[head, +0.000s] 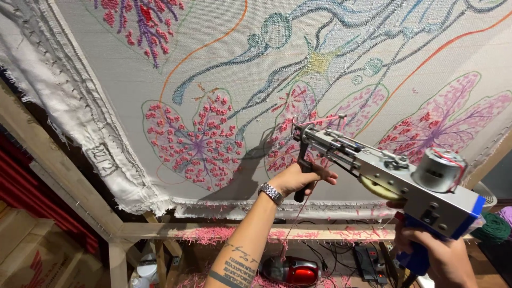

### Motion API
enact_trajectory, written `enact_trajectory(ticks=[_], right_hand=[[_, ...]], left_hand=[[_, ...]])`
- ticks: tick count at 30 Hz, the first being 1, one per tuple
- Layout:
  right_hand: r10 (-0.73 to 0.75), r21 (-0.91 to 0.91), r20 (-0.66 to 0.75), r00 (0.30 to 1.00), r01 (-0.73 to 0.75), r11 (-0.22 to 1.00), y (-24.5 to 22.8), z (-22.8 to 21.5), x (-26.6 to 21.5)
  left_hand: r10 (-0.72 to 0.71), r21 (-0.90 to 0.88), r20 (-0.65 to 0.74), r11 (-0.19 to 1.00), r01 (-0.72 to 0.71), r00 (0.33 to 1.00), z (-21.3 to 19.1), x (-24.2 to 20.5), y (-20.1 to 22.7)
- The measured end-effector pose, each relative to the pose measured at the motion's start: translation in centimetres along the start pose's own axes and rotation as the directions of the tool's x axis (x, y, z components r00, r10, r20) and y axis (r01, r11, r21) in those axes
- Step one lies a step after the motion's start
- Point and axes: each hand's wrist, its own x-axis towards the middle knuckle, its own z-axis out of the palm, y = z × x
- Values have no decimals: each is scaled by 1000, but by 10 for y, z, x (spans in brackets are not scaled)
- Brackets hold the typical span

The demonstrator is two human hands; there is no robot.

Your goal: Using a tufting gun to create a patterned rug on a frame.

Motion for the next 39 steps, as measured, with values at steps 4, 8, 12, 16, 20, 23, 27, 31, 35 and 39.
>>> enact_trajectory(ticks=[4,8,12,16,20,23,27,31,35,39], right_hand=[[20,46,-56,998,-17,999,-6,7,-8],[-113,71,-18,993,114,991,-1,4,-8],[-35,65,-90,995,40,997,-18,18,-16],[-42,43,-158,987,49,998,-17,23,-19],[-50,59,-124,991,58,997,-15,21,-24],[-73,124,-76,994,82,989,-2,5,-24],[-25,57,-171,985,35,998,-18,22,-36],[27,55,-201,979,-16,998,-24,30,-45],[9,24,-216,976,-4,1000,-20,24,-46],[11,22,-225,974,-6,1000,-25,29,-49]], left_hand=[[9,154,-38,988,-4,999,7,7,18],[90,234,-150,971,-53,985,5,8,34],[616,652,-465,724,-225,636,-27,2,38],[758,848,-521,512,139,392,-40,-8,62],[839,942,-324,245,229,437,-47,-1,59],[831,946,-307,211,246,465,-51,4,57],[874,971,-134,23,236,467,-58,6,54],[847,954,-84,-84,288,525,-61,6,56],[854,948,-289,191,256,432,-74,3,52],[899,939,-334,289,188,282,-62,-22,53]])
